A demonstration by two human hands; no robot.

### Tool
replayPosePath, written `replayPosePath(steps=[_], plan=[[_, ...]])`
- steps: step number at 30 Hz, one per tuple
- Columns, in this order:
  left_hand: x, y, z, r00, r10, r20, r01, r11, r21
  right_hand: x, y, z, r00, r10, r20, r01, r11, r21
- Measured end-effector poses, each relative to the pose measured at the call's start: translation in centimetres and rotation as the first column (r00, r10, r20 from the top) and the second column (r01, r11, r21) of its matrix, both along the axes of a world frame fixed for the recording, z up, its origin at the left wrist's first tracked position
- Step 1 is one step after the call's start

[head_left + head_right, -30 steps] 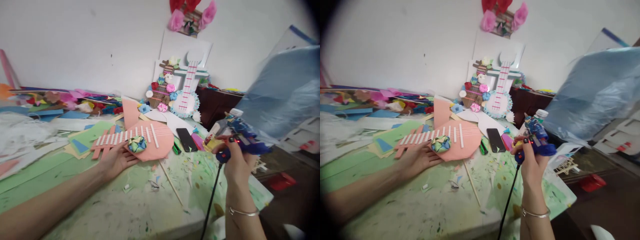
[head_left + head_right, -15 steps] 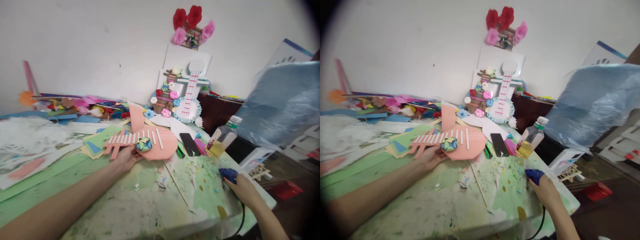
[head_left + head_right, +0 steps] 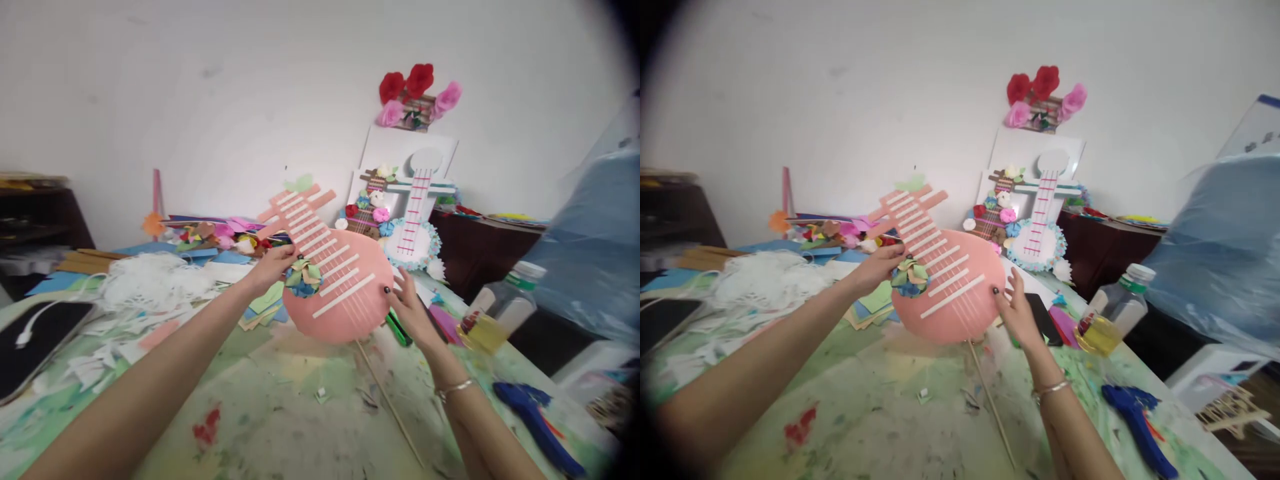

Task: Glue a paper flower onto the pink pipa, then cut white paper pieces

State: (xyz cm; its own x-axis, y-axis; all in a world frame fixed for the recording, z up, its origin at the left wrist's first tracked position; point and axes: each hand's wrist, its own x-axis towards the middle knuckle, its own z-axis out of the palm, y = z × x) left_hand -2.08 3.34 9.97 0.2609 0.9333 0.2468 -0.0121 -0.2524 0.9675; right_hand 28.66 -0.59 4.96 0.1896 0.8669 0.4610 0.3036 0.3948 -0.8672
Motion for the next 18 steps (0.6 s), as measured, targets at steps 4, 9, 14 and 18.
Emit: replayPosePath(steps=[4, 9, 14, 18], plan=[[-2.3, 1.7, 3.7, 0.991, -0.026, -0.132, 0.041, 0.993, 0.115, -4.6, 3.7, -0.8, 0.884, 0.272, -0.379, -0.285, 0.958, 0.023], [-2.8, 2.8, 2.7, 0.997, 0.061, -0.041, -0.058, 0.996, 0.070, -7.2, 5.1, -4.2, 0.742, 0.263, -0.617, -0.313, 0.949, 0.028], [-2.6, 2.1, -0.4, 0.971, -0.045, 0.233, 0.030, 0.997, 0.067, -7.4, 5.5, -6.7, 0.722, 0.221, -0.655, -0.260, 0.965, 0.039], [-2.0, 1.6, -0.8, 0.997, 0.036, 0.064, -0.050, 0.974, 0.223, -7.2, 5.5, -6.8, 0.724, 0.237, -0.648, -0.266, 0.962, 0.054]])
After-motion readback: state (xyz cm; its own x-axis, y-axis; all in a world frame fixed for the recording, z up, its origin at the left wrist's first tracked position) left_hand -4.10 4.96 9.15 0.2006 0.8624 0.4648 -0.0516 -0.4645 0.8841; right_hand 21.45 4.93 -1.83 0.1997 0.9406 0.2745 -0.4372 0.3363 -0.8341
